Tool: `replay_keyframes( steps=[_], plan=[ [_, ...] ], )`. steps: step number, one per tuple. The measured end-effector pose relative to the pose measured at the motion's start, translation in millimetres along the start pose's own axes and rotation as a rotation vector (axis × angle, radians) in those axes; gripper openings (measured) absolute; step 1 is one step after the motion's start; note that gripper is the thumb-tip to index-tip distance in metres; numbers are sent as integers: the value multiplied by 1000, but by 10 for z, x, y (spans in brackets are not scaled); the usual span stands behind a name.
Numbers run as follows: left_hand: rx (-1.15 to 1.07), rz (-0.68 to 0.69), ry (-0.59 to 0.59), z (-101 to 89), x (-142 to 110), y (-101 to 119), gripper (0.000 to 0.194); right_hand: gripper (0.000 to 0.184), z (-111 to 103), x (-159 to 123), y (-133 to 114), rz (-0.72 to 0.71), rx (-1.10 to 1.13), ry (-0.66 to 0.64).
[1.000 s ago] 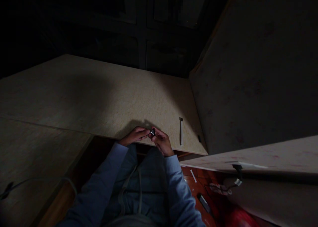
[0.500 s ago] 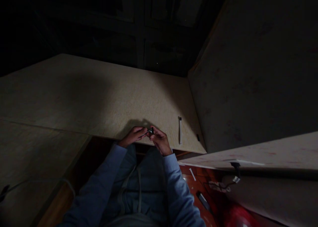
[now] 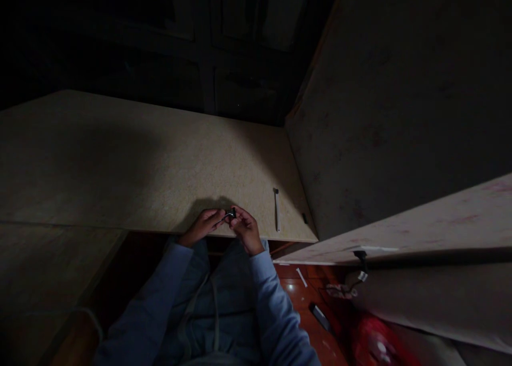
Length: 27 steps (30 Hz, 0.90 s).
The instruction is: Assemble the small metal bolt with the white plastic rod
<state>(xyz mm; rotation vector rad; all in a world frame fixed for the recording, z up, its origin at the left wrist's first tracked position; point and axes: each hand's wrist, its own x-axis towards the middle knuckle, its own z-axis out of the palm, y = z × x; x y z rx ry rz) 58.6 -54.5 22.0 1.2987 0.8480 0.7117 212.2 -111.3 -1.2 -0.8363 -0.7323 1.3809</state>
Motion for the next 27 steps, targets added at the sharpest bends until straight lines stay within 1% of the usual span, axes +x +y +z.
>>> replay_keyframes(
  steps=[7, 14, 16, 19, 21, 22, 24, 26, 27],
  plan=[
    [22, 24, -34, 0, 7, -22, 69, 50, -36, -32, -11, -18, -66, -3],
    [52, 50, -39, -18, -10, -60, 65, 50, -28, -84, -102, -3, -152, -11],
    [17, 41, -18, -29, -20, -54, 65, 48, -40, -115, -152, 8, -184, -26],
    [-88, 41, 69, -60, -35, -42, 65, 48, -83, -207, -260, 43, -256, -80],
    [-168, 63, 116, -83, -42, -37, 62, 49, -151, -288, -363, 50, -333, -88],
    [-197, 74, 125, -90, -44, -36, 61, 48, -205, -328, -429, 38, -385, -63],
    [-222, 76, 118, -95, -47, -34, 59, 44, -368, -389, -597, -13, -519, 43],
    [-218, 66, 115, -89, -49, -33, 59, 44, -597, -419, -817, -96, -725, 204],
    [-214, 61, 118, -85, -49, -32, 60, 46, -724, -423, -941, -129, -862, 292]
  ],
)
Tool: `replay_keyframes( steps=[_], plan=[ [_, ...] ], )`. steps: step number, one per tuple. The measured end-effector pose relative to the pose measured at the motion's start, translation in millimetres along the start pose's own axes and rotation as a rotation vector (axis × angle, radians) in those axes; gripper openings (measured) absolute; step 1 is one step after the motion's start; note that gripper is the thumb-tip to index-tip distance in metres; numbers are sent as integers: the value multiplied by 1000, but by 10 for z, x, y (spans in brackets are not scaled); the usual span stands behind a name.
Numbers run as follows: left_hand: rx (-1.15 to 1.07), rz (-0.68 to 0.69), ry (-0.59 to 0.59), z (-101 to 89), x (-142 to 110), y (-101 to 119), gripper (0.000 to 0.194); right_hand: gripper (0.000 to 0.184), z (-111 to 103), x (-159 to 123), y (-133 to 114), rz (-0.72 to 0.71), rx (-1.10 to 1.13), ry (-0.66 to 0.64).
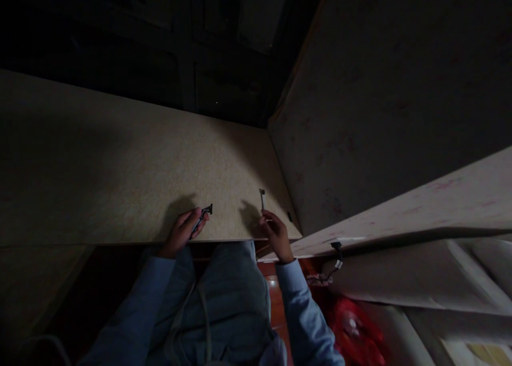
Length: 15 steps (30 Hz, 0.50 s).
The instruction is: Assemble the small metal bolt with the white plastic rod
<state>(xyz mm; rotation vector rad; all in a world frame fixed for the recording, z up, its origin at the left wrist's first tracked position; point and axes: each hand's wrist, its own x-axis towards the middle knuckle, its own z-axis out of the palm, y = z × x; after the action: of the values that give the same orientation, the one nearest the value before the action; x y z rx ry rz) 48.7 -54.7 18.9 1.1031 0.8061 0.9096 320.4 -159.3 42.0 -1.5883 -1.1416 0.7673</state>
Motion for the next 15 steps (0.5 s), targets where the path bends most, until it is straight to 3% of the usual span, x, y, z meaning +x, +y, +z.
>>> replay_keyframes(
  steps=[2, 4, 5, 8, 11, 15],
  plan=[
    [3, -6, 10, 5, -1, -4, 60, 45, -327, 114, 27, 14, -420, 157],
    [5, -5, 20, 3, 1, -13, 59, 40, -579, 215, 37, 77, -945, 107],
    [5, -3, 21, -2, 4, -19, 59, 39, -661, 253, 38, 117, -1129, 10],
    [2, 6, 19, -17, 12, -35, 59, 35, -738, 315, 32, 189, -1291, -113],
    [1, 16, 14, -23, 13, -34, 58, 34, -697, 354, 16, 221, -1351, -147],
    [-1, 20, 21, -8, -2, 3, 58, 31, -703, 470, -29, 191, -1412, -267]
  ],
)
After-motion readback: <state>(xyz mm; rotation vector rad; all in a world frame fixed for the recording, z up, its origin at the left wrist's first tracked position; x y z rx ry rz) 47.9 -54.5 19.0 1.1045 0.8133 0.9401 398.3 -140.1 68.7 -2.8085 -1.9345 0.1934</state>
